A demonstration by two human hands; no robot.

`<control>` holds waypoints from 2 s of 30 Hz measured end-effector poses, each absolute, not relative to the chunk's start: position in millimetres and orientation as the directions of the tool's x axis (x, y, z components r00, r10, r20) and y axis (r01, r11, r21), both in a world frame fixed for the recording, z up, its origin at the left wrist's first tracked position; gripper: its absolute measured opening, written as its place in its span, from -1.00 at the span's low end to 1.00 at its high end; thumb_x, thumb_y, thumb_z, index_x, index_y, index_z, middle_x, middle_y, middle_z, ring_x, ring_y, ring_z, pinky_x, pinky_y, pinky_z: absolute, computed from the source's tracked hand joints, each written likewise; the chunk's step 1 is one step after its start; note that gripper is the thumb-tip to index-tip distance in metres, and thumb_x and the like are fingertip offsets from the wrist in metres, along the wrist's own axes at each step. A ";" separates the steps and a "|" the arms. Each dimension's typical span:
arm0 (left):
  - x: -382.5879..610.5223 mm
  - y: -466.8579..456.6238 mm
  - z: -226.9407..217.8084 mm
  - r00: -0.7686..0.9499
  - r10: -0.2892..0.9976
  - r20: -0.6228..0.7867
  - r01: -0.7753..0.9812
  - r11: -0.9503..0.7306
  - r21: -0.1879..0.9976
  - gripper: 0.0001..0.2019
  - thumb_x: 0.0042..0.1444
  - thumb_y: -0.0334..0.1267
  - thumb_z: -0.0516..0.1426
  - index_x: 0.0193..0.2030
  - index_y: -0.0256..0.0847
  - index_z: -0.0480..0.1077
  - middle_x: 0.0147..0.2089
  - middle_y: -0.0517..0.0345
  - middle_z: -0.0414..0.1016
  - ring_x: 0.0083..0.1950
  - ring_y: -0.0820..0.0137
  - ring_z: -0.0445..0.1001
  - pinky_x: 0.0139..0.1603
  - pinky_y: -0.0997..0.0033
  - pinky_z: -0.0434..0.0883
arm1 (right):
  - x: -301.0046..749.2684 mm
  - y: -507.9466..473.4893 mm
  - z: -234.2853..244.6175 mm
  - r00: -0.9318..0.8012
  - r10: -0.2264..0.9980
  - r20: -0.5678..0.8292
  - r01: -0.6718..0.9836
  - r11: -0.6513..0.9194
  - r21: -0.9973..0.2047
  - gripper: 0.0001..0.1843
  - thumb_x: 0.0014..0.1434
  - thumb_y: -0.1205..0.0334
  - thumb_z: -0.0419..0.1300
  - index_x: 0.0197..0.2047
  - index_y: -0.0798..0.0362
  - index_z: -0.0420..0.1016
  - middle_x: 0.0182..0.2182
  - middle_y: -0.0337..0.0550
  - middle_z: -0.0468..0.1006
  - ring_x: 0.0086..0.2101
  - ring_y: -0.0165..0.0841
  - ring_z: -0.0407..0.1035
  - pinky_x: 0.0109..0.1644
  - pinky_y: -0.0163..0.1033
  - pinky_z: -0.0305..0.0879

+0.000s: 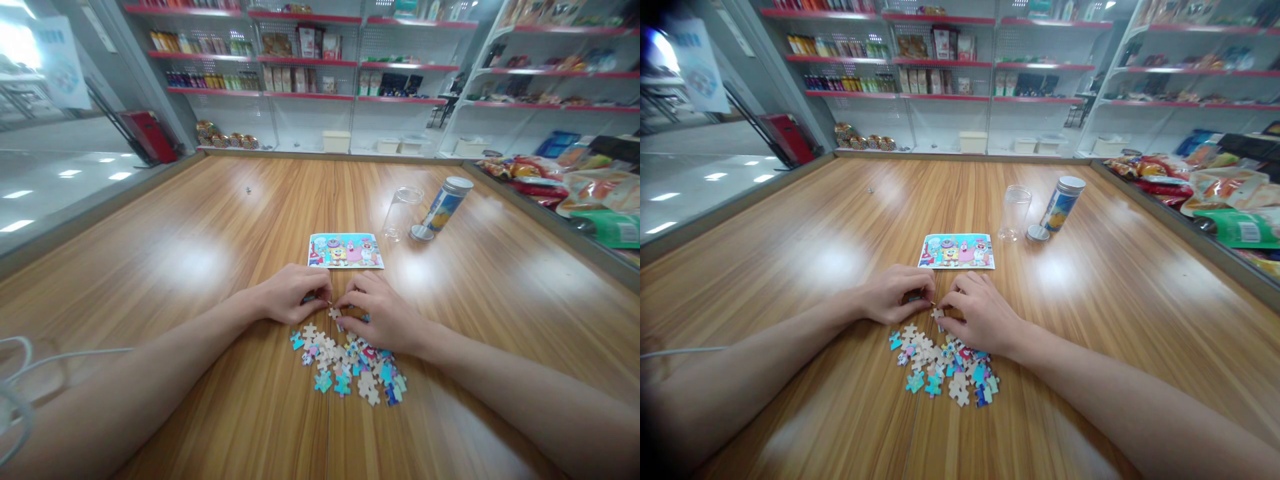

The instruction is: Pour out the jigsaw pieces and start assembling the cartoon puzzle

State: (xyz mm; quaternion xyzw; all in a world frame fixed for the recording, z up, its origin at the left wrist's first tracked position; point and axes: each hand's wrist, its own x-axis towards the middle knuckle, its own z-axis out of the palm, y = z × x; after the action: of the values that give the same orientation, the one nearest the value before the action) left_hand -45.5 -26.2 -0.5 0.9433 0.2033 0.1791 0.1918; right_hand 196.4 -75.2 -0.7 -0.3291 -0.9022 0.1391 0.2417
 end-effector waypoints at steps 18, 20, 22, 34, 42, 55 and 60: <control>-44.2 -28.0 0.6 0.874 0.385 0.297 0.241 -0.874 0.423 -0.78 0.16 -0.17 0.22 -0.07 -0.11 0.56 -0.05 0.02 0.40 -0.15 0.41 0.45 -0.14 0.41 0.42 | 198.1 -76.6 -4.2 -0.699 0.550 0.456 0.395 0.830 -0.394 -0.90 0.19 0.31 0.24 -0.29 0.01 0.60 -0.29 -0.17 0.46 -0.24 -0.32 0.31 -0.07 -0.12 0.16; -43.9 -27.7 -1.4 0.868 0.383 0.316 0.231 -0.875 0.426 -0.79 0.17 -0.16 0.22 -0.09 -0.12 0.57 -0.06 0.01 0.41 -0.19 0.43 0.44 -0.16 0.42 0.42 | 198.8 -76.0 -4.1 -0.698 0.556 0.452 0.403 0.826 -0.394 -0.91 0.17 0.33 0.24 -0.30 0.02 0.60 -0.29 -0.17 0.46 -0.23 -0.32 0.31 -0.06 -0.11 0.16; -43.5 -27.5 -3.4 0.864 0.374 0.337 0.214 -0.879 0.425 -0.81 0.18 -0.16 0.22 -0.11 -0.14 0.57 -0.08 0.02 0.41 -0.22 0.45 0.44 -0.18 0.43 0.42 | 199.6 -75.1 -4.4 -0.693 0.565 0.449 0.413 0.821 -0.395 -0.91 0.17 0.32 0.23 -0.31 0.03 0.59 -0.29 -0.16 0.46 -0.22 -0.32 0.31 -0.05 -0.11 0.15; -39.3 -29.2 -2.9 0.845 0.389 0.367 0.200 -0.866 0.457 -0.87 0.22 -0.30 0.14 -0.29 -0.27 0.49 -0.13 -0.01 0.44 -0.14 0.40 0.44 -0.09 0.39 0.44 | 198.1 -82.4 6.2 -0.783 0.395 0.481 0.277 0.913 -0.299 -0.77 0.24 0.14 0.22 -0.08 0.05 0.55 -0.25 -0.13 0.46 -0.21 -0.29 0.29 -0.04 -0.07 0.11; -39.9 -29.6 -1.8 0.849 0.398 0.348 0.190 -0.844 0.502 -0.91 0.16 -0.36 0.14 -0.24 -0.25 0.49 -0.14 0.01 0.43 -0.12 0.39 0.45 -0.07 0.38 0.44 | 197.8 -85.2 8.6 -0.872 0.351 0.342 0.248 0.918 -0.310 -0.64 0.24 -0.05 0.23 0.00 -0.03 0.55 -0.19 -0.11 0.44 -0.17 -0.25 0.26 -0.01 -0.04 0.07; -39.0 -27.4 -2.2 0.714 0.513 0.477 0.211 -0.806 0.553 -0.87 0.18 -0.35 0.12 -0.21 -0.26 0.50 -0.24 0.04 0.45 -0.19 0.39 0.43 -0.13 0.35 0.42 | 196.9 -83.9 5.8 -0.865 0.381 0.328 0.286 0.909 -0.303 -0.67 0.27 0.04 0.18 0.01 0.01 0.53 -0.24 -0.12 0.47 -0.20 -0.26 0.26 -0.03 -0.06 0.05; -41.1 -52.8 -2.6 0.536 0.673 0.509 0.382 -0.732 0.564 -0.87 0.21 -0.35 0.10 -0.21 -0.29 0.48 -0.29 0.09 0.41 -0.35 0.51 0.33 -0.36 0.51 0.30 | 194.4 -84.4 6.5 -0.842 0.393 0.369 0.295 0.909 -0.296 -0.75 0.25 0.09 0.18 -0.08 0.03 0.55 -0.30 -0.15 0.49 -0.23 -0.29 0.28 -0.08 -0.09 0.02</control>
State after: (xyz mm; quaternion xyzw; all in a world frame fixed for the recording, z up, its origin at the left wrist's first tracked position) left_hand -41.1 -52.8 -2.6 0.8540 0.3090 0.3695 0.1967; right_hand 194.4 -84.4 6.5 -0.1805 -0.9529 0.1144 0.2151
